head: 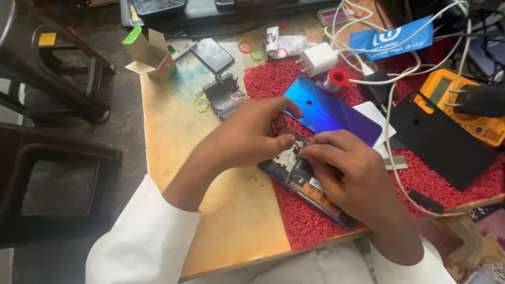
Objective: The person disassembles a smartphone, removes the back cover, and manipulates internal components. They then reassemble the device by placing the back cover back on and pressing it into place.
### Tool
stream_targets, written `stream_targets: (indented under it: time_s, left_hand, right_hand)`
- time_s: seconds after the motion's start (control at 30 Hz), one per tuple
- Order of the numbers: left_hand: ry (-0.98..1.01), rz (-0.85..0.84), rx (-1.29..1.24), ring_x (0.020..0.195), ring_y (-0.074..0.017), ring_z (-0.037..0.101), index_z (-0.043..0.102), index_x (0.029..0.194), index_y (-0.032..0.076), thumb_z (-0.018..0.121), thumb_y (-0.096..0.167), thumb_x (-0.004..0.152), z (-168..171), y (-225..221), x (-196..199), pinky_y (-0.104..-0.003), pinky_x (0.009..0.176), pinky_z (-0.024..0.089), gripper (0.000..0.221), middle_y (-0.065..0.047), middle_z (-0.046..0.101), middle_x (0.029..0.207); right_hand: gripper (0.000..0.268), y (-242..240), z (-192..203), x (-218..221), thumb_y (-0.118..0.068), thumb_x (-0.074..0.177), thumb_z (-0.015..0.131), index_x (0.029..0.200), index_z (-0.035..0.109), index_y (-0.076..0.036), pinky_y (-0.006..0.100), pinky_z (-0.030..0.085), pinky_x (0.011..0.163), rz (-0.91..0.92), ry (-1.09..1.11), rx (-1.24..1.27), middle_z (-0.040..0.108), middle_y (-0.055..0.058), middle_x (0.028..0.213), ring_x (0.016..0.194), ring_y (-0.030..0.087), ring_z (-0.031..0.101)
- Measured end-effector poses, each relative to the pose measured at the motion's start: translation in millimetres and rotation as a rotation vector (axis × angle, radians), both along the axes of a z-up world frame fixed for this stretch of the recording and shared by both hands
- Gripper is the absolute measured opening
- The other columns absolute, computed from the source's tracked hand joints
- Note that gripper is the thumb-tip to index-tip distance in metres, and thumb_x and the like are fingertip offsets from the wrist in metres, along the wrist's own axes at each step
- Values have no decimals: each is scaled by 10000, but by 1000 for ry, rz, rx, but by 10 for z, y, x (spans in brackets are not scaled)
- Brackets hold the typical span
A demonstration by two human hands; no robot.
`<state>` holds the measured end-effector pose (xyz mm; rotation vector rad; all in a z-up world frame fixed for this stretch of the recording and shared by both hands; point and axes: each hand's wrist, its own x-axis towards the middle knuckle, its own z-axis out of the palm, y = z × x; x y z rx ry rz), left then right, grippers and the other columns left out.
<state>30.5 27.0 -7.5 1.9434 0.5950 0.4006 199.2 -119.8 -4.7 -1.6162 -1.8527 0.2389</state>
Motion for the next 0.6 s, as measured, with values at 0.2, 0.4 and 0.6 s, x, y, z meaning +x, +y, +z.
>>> stream_targets:
  time_s: [0.2, 0.4, 0.6]
  left_hand:
    - [-39, -5, 35, 595, -166, 670, 651, 1191, 33, 707, 25, 811, 30, -66, -38, -327, 560, 522, 383, -65, 694, 685]
    - [-36, 64, 44, 574, -149, 678, 667, 1161, 22, 683, 29, 836, 26, -120, -27, -326, 567, 536, 325, -67, 692, 661]
    - [-50, 123, -39, 638, -97, 687, 716, 1115, 33, 717, 59, 829, -17, -103, -57, -291, 605, 571, 287, -40, 723, 728]
  right_hand:
    - [231, -2, -45, -4, 8, 834, 716, 1058, 730, -50, 399, 569, 784, 29, -39, 8, 677, 124, 1062, 925, 287, 697]
    - [247, -39, -17, -40, 17, 838, 716, 1074, 730, -59, 379, 578, 756, 8, -42, 4, 662, 130, 1086, 913, 277, 707]
    - [248, -75, -15, -92, 13, 838, 723, 1074, 738, -62, 379, 581, 748, -19, -86, 31, 664, 133, 1107, 906, 267, 702]
